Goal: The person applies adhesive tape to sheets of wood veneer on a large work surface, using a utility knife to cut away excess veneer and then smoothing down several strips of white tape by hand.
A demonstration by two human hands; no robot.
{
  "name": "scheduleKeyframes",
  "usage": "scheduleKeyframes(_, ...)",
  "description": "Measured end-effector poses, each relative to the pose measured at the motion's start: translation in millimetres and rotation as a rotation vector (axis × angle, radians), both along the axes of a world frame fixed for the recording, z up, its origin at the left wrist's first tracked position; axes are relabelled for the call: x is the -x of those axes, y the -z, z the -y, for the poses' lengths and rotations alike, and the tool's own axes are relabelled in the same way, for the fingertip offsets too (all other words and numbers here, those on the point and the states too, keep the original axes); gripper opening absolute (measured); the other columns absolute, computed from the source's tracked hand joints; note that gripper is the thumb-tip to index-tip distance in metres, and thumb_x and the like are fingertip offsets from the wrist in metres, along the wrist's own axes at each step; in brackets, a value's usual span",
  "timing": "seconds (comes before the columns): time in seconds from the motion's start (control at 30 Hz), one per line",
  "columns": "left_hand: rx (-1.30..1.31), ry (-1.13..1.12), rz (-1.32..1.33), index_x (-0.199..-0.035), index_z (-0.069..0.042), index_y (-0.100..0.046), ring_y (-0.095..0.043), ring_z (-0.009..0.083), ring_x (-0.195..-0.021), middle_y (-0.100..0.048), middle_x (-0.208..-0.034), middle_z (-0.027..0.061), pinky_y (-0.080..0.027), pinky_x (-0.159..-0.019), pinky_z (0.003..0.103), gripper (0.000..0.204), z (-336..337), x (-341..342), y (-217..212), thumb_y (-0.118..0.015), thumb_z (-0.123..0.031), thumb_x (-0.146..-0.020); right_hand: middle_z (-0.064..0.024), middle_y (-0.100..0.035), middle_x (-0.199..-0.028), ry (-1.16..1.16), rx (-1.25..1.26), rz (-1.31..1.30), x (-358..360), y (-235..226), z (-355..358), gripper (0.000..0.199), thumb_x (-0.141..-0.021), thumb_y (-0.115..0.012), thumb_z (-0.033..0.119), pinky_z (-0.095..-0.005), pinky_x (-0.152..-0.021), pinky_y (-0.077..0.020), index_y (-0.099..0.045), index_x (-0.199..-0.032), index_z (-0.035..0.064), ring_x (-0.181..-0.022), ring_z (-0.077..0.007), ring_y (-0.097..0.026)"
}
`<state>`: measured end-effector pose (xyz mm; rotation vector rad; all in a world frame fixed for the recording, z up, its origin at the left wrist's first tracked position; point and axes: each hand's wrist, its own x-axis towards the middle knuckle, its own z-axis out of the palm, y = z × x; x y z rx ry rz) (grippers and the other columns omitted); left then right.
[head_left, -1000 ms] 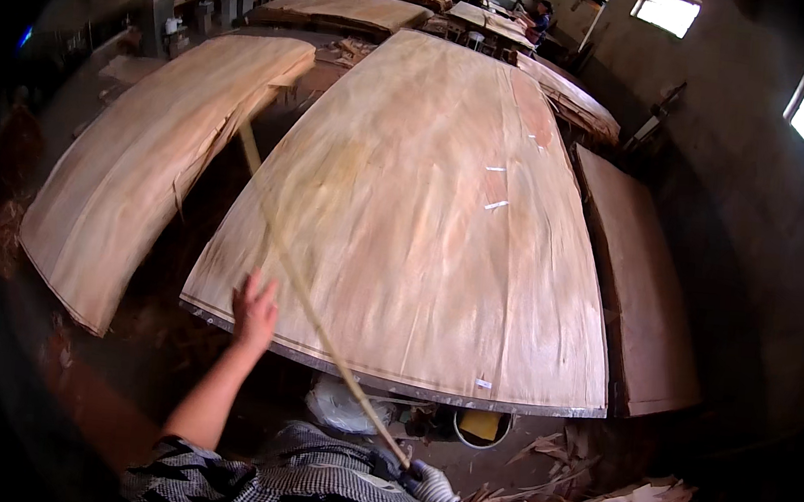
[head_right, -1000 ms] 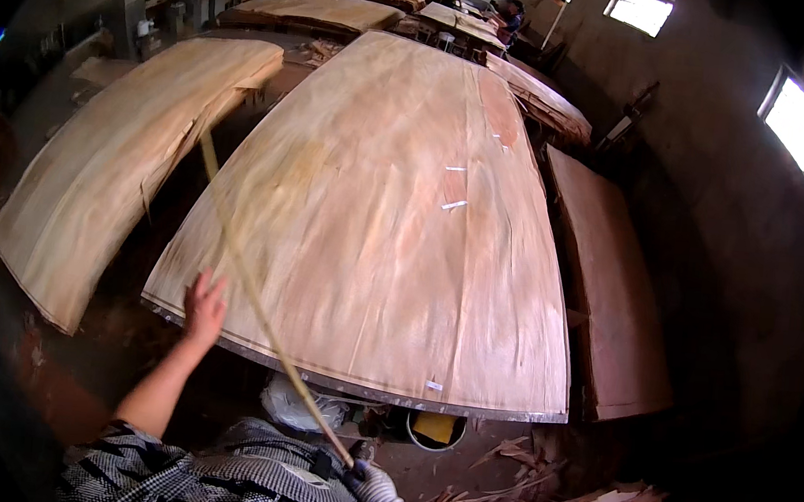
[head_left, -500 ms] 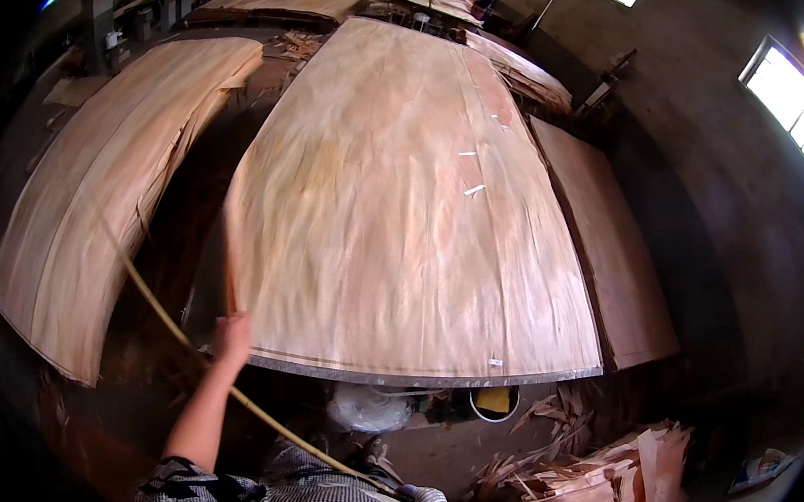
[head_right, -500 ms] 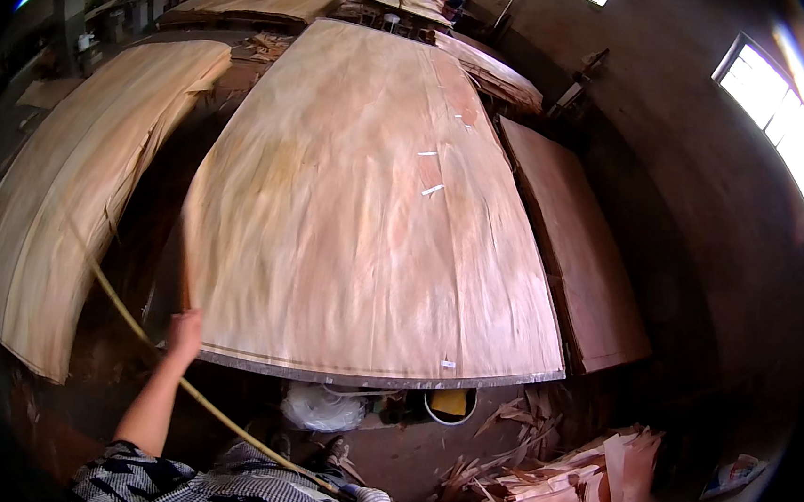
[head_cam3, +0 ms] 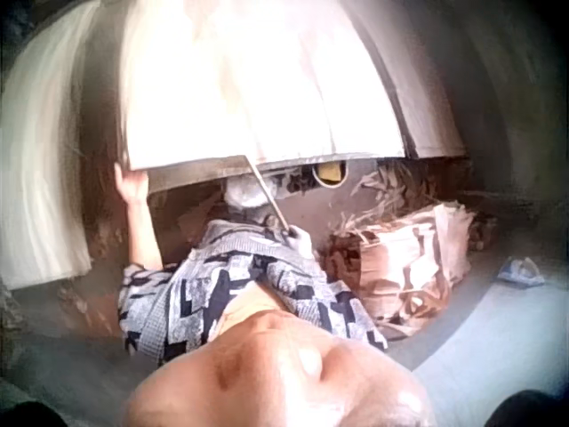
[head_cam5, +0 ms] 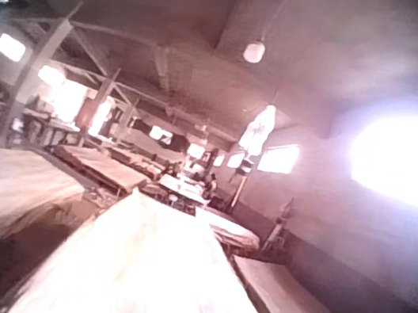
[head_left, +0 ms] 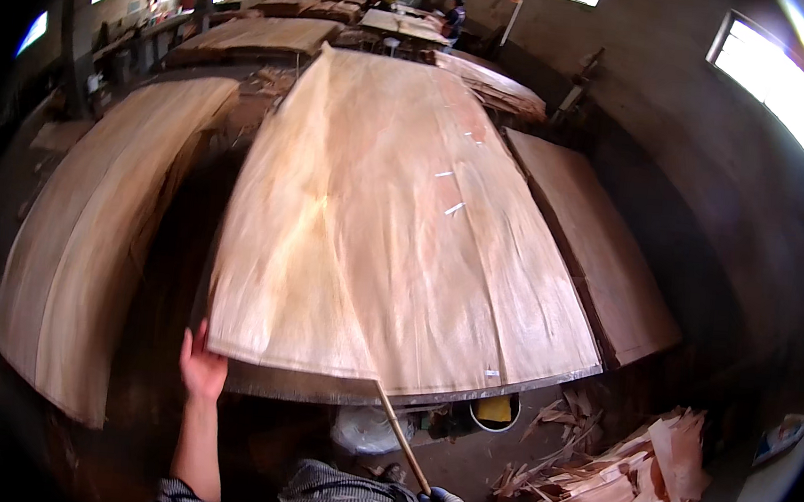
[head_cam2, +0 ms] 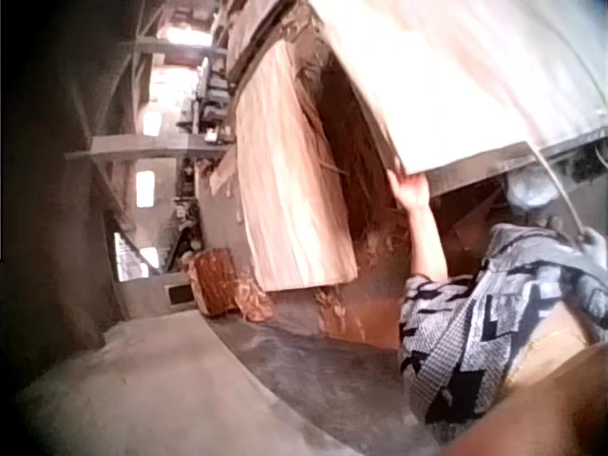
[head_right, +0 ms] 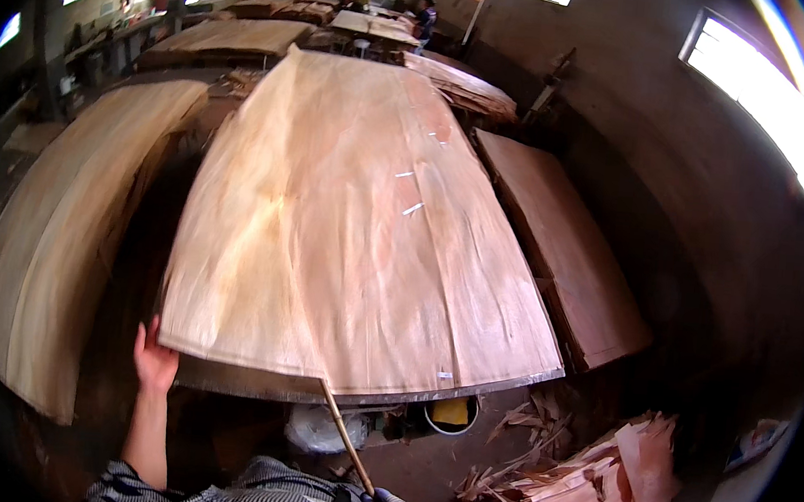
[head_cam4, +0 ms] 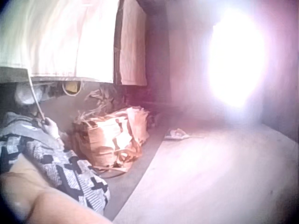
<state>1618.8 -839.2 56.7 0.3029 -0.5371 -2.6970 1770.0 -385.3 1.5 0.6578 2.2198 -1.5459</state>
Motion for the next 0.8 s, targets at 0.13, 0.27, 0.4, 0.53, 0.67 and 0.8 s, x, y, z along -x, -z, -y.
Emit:
scheduleKeyframes(0.13, 0.231, -0.003, 0.51, -0.093, -0.013, -0.059, -0.05, 0.0159, -0.097, -0.056, -0.101, 0.0, -0.038, -0.086, 0.034, 0.031, 45.8, -39.8, 99.6, -0.051, -0.041, -0.082, 0.0001, -0.058, -0.065, -0.036, 0.121, -0.005, 52.8, -26.4, 20.8, 0.02, -0.075, -0.067, 0.015, -0.0227, -0.054, -0.0414, -0.061, -0.083, -0.0018, -0.059, -0.0071, -0.052)
scheduleKeyframes(0.27, 0.488, 0.192, 0.709, -0.094, -0.01, -0.056, -0.053, 0.0155, -0.087, -0.057, -0.093, 0.0001, -0.041, -0.079, 0.035, 0.032, -8.8, -21.6, 111.4, -0.048, -0.039, -0.085, 0.0036, -0.048, -0.053, 0.025, 0.303, -0.036, 116.9, -43.7, 15.7, 0.016, -0.076, -0.065, 0.018, -0.021, -0.039, -0.0307, -0.056, -0.067, 0.0082, -0.043, -0.006, -0.041)
scheduleKeyframes(0.4, 0.808, 0.297, 0.846, -0.094, -0.008, -0.057, -0.055, 0.0129, -0.071, -0.058, -0.084, 0.0017, -0.045, -0.068, 0.031, 0.024, -60.9, -0.2, 104.1, -0.045, -0.029, -0.089, 0.0058, -0.044, -0.052, 0.084, 0.674, 0.082, 161.5, -100.4, -16.9, 0.017, -0.076, -0.066, 0.018, -0.0213, -0.04, -0.0245, -0.055, -0.064, 0.0119, -0.042, -0.0057, -0.034)
scheduleKeyframes(0.53, 0.844, 0.321, 0.769, -0.094, -0.007, -0.058, -0.055, 0.012, -0.067, -0.057, -0.081, 0.0018, -0.045, -0.064, 0.028, 0.023, -152.1, 32.9, 87.4, -0.045, -0.026, -0.09, 0.0043, -0.045, -0.052, 0.071, 0.841, 0.109, 196.8, -109.9, -110.4, 0.018, -0.075, -0.066, 0.023, -0.0214, -0.04, -0.0285, -0.058, -0.068, 0.0089, -0.041, -0.0073, -0.038)
scheduleKeyframes(0.67, 0.864, 0.355, 0.666, -0.094, -0.007, -0.058, -0.055, 0.0111, -0.068, -0.057, -0.079, 0.0016, -0.045, -0.064, 0.027, 0.023, -256.3, 80.6, 83.7, -0.045, -0.025, -0.09, 0.0018, -0.048, -0.054, 0.086, 0.876, 0.083, 242.9, -112.6, -230.6, 0.018, -0.075, -0.065, 0.024, -0.0225, -0.04, -0.0318, -0.059, -0.072, 0.0073, -0.041, -0.0086, -0.041)
scheduleKeyframes(0.8, 0.937, 0.458, 0.625, -0.095, -0.007, -0.06, -0.056, 0.0101, -0.068, -0.059, -0.08, 0.0011, -0.045, -0.064, 0.025, 0.023, -381.0, 134.8, 58.2, -0.047, -0.025, -0.089, 0.0021, -0.047, -0.055, 0.138, 0.719, 0.063, 282.3, -116.5, -358.6, 0.015, -0.075, -0.063, 0.022, -0.0225, -0.041, -0.031, -0.061, -0.08, 0.0078, -0.043, -0.0086, -0.038)
